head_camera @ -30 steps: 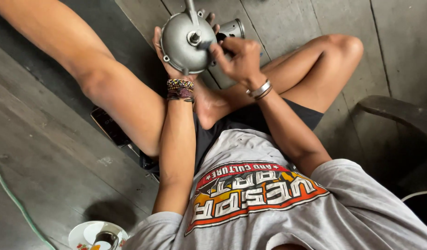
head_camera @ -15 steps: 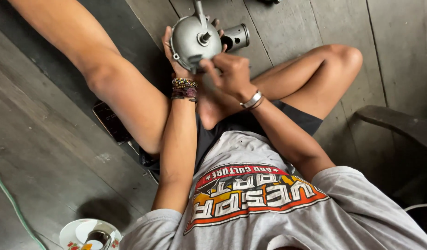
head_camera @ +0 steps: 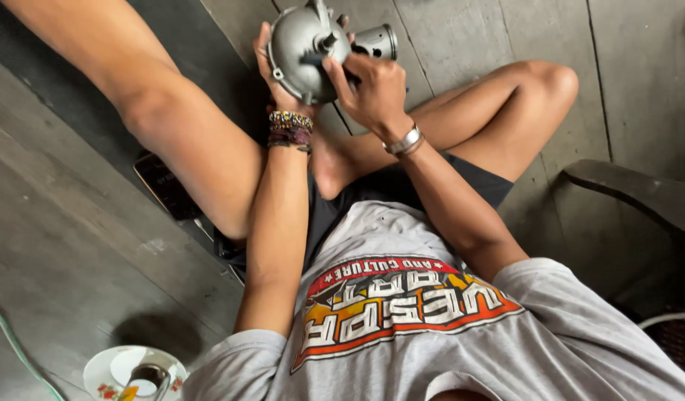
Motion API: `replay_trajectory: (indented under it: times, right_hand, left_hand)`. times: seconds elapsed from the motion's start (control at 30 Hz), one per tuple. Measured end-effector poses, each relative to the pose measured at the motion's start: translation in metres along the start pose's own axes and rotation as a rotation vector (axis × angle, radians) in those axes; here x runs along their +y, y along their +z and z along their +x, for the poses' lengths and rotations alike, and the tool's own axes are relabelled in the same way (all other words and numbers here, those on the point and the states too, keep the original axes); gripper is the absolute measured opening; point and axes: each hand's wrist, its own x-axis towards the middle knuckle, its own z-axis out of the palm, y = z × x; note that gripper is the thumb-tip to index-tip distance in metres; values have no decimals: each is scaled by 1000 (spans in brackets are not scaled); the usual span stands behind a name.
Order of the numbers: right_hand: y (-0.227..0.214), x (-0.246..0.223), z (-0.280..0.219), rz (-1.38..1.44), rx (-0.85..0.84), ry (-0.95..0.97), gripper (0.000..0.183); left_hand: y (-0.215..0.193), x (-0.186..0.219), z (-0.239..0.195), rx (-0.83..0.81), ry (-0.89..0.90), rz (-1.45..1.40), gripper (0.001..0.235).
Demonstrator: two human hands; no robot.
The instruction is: Fitting a piston into a cylinder housing and inspecting the assembly
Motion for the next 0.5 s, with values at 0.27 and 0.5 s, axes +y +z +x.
replay_trajectory:
  times: [0.27,0.5]
  right_hand:
    - [2,21,-8,101,-12,92,58]
    - [-2,8,1,138,0,-25,58]
  left_hand:
    - [-5,1,2,79,58,-66,64]
    - [3,5,-2,60,-112,-76,74]
